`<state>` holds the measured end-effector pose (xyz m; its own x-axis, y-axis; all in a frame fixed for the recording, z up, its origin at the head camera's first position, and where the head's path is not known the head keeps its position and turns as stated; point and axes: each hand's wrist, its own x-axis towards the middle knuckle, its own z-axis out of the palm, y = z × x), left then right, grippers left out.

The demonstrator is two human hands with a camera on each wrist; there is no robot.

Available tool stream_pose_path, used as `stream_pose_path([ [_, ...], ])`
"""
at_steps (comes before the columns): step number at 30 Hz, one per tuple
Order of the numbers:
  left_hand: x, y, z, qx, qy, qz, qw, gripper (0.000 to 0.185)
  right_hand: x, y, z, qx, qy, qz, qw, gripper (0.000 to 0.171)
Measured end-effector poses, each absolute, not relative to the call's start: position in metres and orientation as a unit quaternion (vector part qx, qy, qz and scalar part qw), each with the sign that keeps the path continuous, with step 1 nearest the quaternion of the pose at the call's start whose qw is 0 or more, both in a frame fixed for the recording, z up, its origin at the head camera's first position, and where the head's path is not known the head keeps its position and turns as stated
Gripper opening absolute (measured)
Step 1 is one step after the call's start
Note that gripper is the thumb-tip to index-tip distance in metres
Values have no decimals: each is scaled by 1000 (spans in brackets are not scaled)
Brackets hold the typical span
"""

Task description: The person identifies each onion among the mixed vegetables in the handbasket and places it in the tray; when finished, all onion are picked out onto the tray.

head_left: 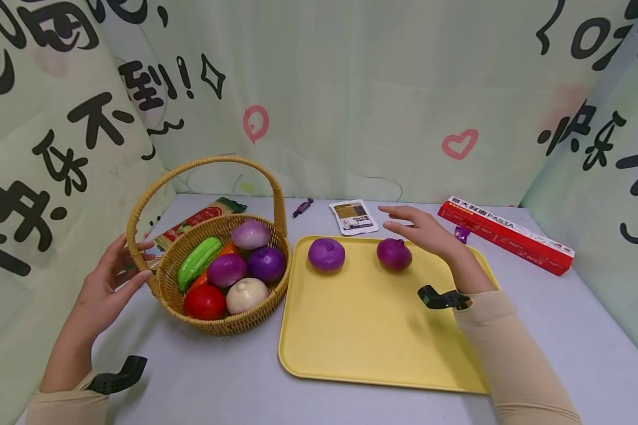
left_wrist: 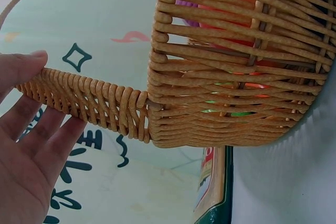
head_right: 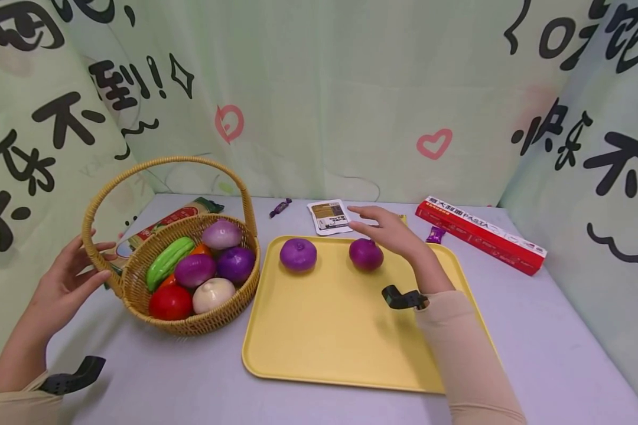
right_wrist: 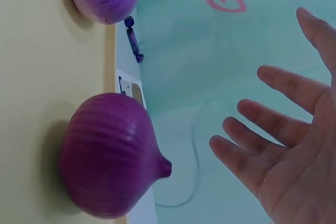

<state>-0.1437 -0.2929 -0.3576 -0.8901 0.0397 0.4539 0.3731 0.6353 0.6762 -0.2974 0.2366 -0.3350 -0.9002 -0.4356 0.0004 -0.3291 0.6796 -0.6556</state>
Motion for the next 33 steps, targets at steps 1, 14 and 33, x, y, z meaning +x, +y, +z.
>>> stream_pose_path([
  [1, -144, -293, -357, -117, -881, -411, 203, 77, -298, 235, -335, -211, 913, -341, 78, 57],
  [14, -144, -294, -357, -112, -883, -409, 199, 78, -297, 210, -328, -258, 903, -337, 64, 55],
  [33, -144, -293, -358, -115, -882, -411, 200, 77, -294, 171, -319, -317, 875, -359, 70, 50],
])
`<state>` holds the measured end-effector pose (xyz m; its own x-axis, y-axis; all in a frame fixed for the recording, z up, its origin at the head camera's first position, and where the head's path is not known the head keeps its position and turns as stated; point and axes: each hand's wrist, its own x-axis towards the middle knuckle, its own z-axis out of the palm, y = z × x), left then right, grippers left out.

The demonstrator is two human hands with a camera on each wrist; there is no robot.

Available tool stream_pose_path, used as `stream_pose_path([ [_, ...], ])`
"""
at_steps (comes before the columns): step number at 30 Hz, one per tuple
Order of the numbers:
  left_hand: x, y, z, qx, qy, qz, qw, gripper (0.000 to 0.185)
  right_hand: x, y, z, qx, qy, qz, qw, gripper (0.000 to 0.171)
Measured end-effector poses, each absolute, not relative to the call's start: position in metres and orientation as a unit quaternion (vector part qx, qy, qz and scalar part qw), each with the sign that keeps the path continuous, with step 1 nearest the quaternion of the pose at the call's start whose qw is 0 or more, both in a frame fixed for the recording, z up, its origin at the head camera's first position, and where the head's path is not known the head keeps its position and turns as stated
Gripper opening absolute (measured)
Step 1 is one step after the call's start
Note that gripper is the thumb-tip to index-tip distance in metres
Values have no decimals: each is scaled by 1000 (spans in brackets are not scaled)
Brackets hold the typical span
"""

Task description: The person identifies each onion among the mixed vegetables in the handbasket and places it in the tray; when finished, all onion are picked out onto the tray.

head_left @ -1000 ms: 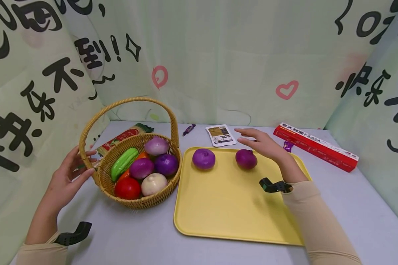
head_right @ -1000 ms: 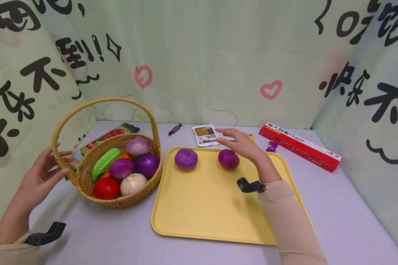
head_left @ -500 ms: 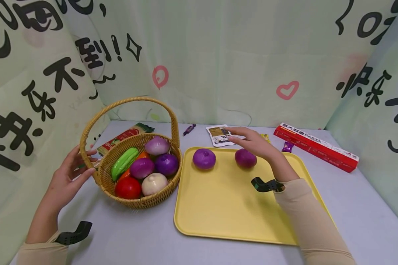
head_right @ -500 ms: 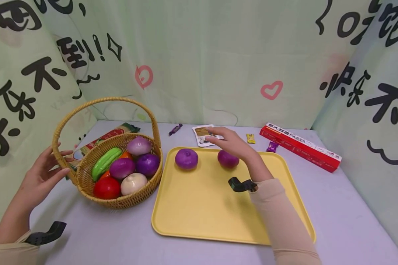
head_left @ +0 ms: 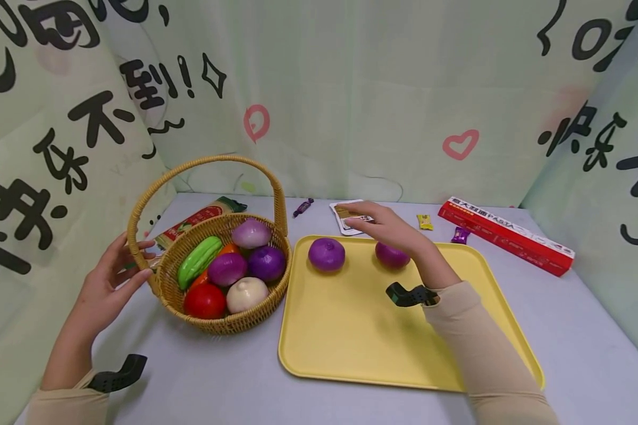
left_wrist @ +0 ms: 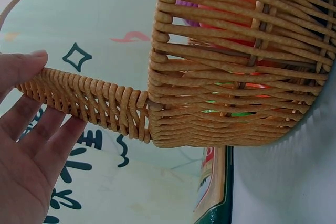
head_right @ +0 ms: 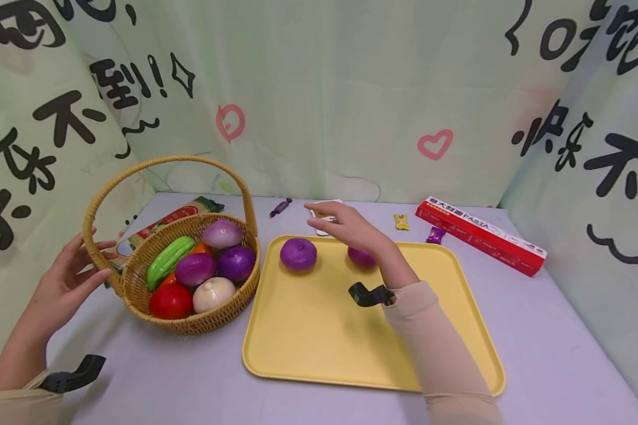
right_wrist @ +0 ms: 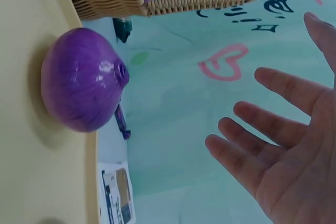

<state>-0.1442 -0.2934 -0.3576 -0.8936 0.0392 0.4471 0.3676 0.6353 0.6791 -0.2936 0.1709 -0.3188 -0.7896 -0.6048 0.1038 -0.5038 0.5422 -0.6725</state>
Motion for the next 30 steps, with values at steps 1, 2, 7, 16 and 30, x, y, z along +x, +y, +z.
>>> stream_pose_path([
  [1, -144, -293, -358, -116, -882, -411, 200, 77, -293, 168, -318, -320, 872, -363, 72, 50],
  [2, -144, -293, -358, -116, -882, -411, 201, 77, -293, 165, -318, -324, 870, -366, 73, 50],
  [7, -143, -293, -358, -117, -881, -413, 201, 77, -291, 153, -314, -338, 862, -369, 80, 50],
  [16, -144, -294, -357, -121, -880, -412, 203, 77, -288, 128, -308, -376, 849, -361, 84, 48],
  [30, -144, -292, -356, -121, -880, -410, 208, 76, -283, 85, -305, -404, 833, -366, 91, 47],
])
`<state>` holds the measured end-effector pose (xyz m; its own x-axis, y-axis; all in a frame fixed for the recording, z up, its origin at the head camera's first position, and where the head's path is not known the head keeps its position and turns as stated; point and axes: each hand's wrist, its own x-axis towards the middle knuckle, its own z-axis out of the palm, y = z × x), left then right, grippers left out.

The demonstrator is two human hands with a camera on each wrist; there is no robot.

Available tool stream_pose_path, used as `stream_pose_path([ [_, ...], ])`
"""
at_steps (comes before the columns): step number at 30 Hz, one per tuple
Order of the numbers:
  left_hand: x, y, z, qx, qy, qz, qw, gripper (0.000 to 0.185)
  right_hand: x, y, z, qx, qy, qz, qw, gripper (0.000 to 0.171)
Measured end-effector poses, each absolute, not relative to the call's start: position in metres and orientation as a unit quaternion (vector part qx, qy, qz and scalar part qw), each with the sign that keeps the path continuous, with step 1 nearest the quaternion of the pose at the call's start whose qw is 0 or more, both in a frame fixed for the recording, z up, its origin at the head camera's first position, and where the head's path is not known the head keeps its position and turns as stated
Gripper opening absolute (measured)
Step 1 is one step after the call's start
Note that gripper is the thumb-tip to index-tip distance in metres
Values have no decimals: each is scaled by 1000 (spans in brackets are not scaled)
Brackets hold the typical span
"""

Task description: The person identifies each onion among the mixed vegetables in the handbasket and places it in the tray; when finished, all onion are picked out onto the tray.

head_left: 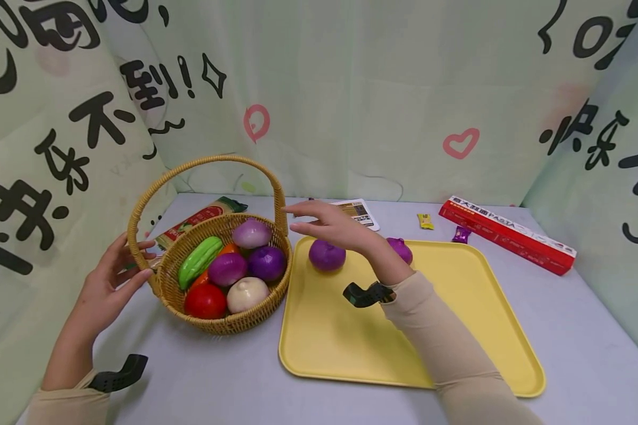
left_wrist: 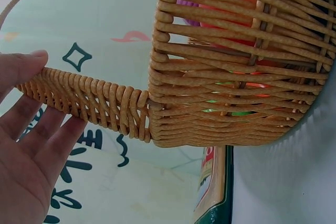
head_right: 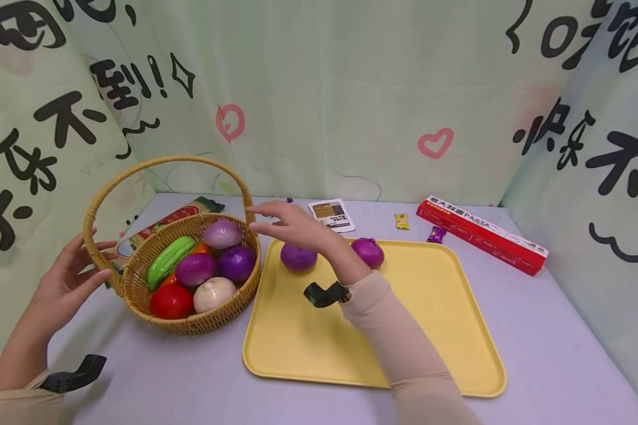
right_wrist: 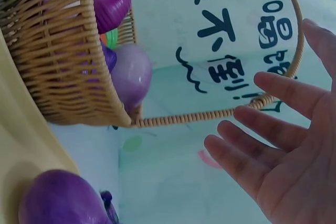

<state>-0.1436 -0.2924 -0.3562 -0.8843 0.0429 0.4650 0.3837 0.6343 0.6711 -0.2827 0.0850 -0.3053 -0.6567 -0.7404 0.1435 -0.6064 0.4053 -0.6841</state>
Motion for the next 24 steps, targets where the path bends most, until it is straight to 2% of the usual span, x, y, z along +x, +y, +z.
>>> stream_pose_path([
  [14, -144, -293, -355, -118, -881, -408, 206, 77, -289, 36, -315, -426, 833, -340, 90, 42],
  [24, -144, -293, -358, -123, -879, -411, 207, 77, -296, -1, -326, -391, 858, -315, 108, 44],
])
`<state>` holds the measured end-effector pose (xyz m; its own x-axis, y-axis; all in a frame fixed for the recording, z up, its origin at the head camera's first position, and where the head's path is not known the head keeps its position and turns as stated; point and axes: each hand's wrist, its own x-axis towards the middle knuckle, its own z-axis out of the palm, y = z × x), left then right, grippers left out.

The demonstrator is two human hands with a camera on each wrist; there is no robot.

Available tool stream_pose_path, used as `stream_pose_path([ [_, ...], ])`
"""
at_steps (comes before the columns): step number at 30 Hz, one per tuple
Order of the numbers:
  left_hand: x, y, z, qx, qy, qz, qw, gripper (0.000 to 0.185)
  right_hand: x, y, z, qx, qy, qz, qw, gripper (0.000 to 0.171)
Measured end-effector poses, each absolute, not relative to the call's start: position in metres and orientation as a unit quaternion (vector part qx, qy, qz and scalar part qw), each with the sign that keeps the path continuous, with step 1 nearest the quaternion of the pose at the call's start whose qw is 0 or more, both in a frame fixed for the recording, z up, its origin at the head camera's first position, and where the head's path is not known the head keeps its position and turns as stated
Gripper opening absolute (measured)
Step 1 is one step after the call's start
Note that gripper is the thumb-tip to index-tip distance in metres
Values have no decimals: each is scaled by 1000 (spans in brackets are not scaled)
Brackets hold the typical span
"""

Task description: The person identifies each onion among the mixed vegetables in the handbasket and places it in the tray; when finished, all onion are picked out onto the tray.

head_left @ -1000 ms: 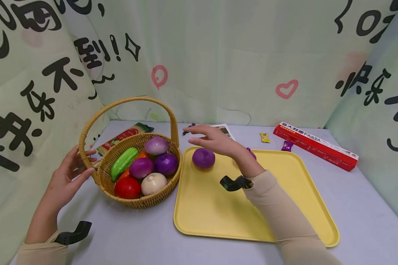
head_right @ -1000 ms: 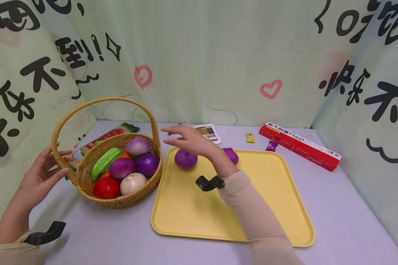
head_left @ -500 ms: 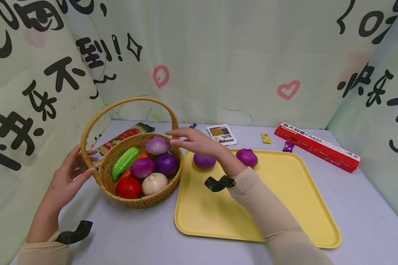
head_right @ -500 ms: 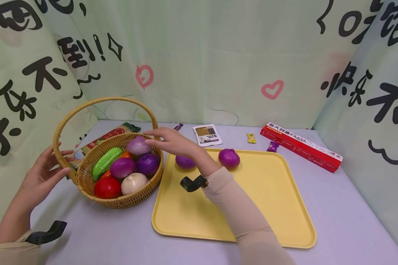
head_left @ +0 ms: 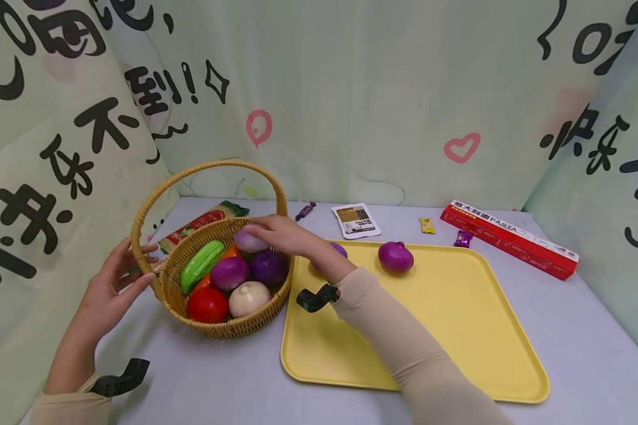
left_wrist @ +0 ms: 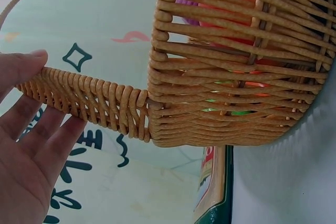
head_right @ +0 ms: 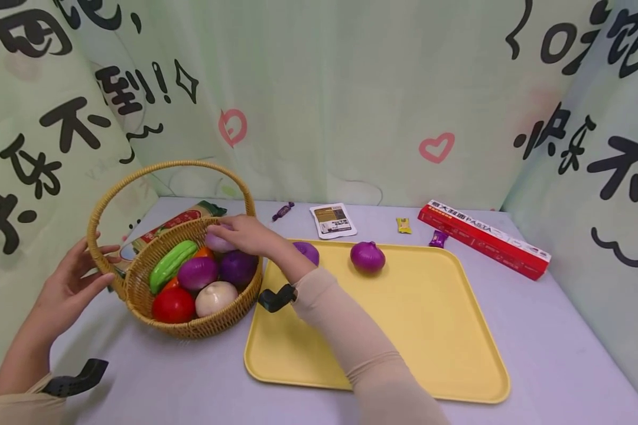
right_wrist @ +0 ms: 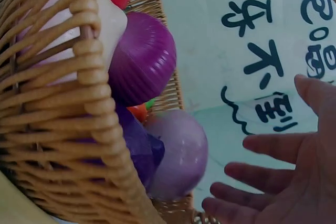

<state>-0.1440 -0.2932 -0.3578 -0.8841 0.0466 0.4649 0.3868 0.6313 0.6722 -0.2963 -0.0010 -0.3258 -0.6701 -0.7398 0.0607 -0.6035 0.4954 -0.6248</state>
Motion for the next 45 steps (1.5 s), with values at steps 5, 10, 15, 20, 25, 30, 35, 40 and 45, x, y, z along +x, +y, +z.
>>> stream_pose_path([
  [5, -143, -293, -359, -120, -881, -409, 205, 77, -299, -16, -334, -357, 875, -309, 109, 45],
  [10, -142, -293, -359, -118, -882, -408, 204, 77, -299, -27, -337, -291, 902, -298, 113, 51],
  [15, -143, -292, -358, -119, -882, -406, 207, 77, -299, -34, -334, -241, 917, -297, 112, 58],
  [20, -143, -292, -357, -119, -882, -406, 205, 77, -298, -39, -334, -231, 921, -294, 114, 60],
  [25, -143, -293, -357, -118, -883, -407, 204, 77, -299, -44, -336, -237, 918, -299, 108, 49],
  [30, -144, -293, -357, -120, -882, -408, 205, 77, -300, -49, -337, -223, 922, -300, 100, 47],
  [35, -144, -293, -357, -123, -880, -410, 204, 76, -300, -52, -339, -217, 924, -302, 85, 42],
  [40, -145, -293, -357, -122, -881, -410, 201, 77, -301, -57, -341, -241, 921, -298, 72, 39],
  [45, -144, -294, -357, -118, -883, -409, 198, 77, -299, -64, -342, -293, 913, -273, 73, 47],
])
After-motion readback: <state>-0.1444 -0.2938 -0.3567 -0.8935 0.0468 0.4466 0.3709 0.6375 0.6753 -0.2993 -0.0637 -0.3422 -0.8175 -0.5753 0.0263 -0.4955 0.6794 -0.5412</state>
